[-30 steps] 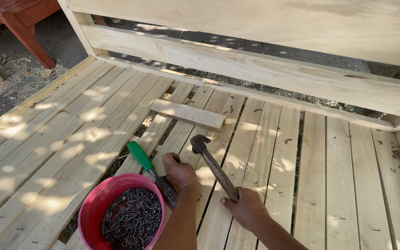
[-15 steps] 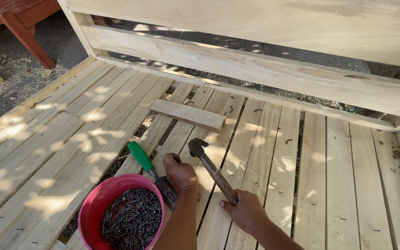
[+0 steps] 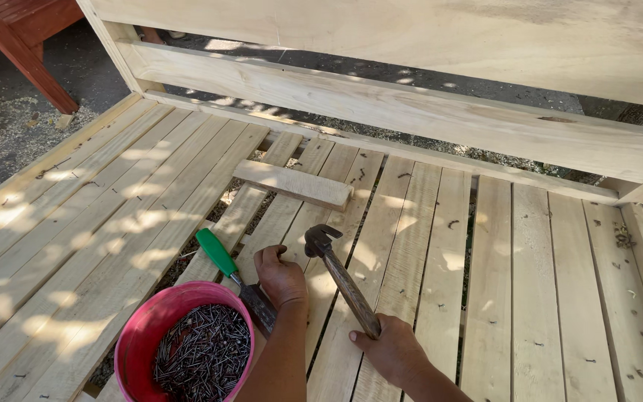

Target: The person hammers nails into the slats of an unfinished wooden bench, taking nails one at a time from a pink bowl and driving them in with a claw hammer. They briefly pull leaves off a small tree branch beside the bench, then resume hammering nails along the slats.

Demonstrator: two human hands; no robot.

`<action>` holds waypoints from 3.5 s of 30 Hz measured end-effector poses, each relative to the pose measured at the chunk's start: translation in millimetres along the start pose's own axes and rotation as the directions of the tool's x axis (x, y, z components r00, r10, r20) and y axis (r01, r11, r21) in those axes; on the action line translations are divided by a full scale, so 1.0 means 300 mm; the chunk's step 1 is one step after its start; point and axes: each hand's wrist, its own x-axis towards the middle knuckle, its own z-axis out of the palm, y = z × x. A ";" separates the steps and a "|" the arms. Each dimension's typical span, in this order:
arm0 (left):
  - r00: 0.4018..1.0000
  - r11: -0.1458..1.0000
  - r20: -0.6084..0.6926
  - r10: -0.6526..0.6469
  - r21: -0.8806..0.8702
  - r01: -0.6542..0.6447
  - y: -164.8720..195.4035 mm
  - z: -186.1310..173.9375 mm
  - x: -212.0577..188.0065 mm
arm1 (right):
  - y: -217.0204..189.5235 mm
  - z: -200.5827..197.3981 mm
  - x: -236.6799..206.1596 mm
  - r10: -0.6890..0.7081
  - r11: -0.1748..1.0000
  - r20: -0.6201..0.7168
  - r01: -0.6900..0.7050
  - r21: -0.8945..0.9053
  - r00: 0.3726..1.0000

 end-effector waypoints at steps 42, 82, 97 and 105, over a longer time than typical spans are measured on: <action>0.996 0.954 -0.048 0.079 -0.287 -0.089 -0.200 0.030 0.030 | -0.010 0.035 -0.009 -0.007 0.979 0.016 0.010 -0.206 1.000; 0.914 0.879 0.276 0.296 0.296 -0.374 -0.157 -0.228 -0.180 | -0.125 -0.335 0.023 -0.282 0.556 0.052 0.207 -0.805 0.958; 0.954 0.939 0.184 0.238 0.206 -0.274 -0.089 -0.275 -0.198 | -0.153 -0.308 0.084 -0.438 0.463 0.038 0.262 -0.847 0.898; 0.951 0.934 0.241 0.195 0.252 -0.255 -0.058 -0.284 -0.193 | -0.168 -0.304 0.115 -0.524 0.479 -0.080 0.217 -0.851 0.848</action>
